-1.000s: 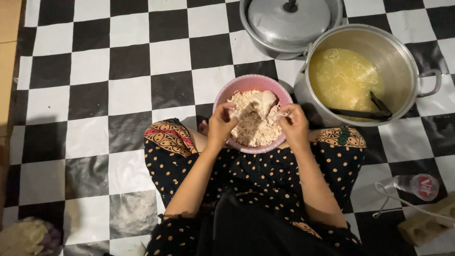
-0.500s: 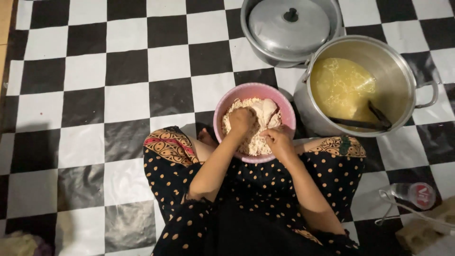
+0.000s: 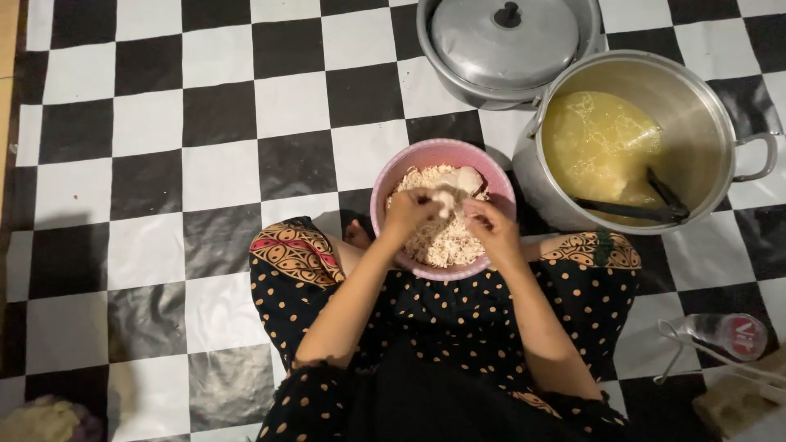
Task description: A person sitting on a checkered floor is manually shredding a large piece of dough or paste into smaller fragments inside a pink bowl.
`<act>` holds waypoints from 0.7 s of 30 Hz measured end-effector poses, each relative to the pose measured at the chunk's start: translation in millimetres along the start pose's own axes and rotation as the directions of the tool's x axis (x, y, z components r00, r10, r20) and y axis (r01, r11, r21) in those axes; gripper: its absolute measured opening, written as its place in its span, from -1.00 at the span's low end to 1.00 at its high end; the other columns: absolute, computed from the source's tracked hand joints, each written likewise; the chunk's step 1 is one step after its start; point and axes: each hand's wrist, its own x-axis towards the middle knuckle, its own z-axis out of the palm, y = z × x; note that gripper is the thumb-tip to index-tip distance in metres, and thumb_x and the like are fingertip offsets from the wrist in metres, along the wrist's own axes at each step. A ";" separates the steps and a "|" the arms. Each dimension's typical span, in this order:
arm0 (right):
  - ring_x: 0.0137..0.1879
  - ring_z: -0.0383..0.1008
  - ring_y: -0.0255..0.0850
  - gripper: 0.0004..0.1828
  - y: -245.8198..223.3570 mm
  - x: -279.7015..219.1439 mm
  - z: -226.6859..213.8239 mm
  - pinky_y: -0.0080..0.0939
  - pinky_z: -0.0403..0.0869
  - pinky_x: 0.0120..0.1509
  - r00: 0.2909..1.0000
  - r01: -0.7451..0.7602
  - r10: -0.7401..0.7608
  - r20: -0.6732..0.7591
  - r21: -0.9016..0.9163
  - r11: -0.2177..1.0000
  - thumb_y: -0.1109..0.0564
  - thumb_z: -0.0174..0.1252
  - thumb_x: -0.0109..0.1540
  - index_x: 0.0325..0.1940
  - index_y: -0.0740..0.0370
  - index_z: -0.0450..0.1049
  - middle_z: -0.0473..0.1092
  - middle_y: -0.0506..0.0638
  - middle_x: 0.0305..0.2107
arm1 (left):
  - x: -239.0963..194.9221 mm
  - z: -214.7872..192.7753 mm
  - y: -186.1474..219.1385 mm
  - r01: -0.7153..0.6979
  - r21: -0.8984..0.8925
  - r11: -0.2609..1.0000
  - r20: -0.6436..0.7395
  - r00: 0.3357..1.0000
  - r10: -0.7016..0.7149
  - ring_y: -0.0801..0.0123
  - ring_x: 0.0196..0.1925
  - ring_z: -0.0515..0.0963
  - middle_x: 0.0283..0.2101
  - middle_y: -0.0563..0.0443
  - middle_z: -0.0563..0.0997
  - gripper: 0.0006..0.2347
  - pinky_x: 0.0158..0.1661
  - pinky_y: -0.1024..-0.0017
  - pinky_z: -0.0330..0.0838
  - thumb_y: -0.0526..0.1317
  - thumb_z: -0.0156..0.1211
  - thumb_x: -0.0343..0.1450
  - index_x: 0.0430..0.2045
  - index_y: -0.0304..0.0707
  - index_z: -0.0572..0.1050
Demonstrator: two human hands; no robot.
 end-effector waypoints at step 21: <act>-0.08 0.54 -0.23 -0.63 -9.9 -10.8 17.1 -0.09 0.52 0.13 0.993 0.114 -0.117 0.017 0.127 0.985 0.34 0.29 0.13 0.00 0.13 0.55 0.54 0.02 -0.27 | -33.3 32.3 -41.1 -0.122 -0.374 0.919 -0.039 0.993 0.116 0.47 -0.38 0.56 -0.42 -0.02 0.60 -0.59 -0.31 0.51 0.62 -0.50 0.36 0.19 -0.07 -0.21 0.65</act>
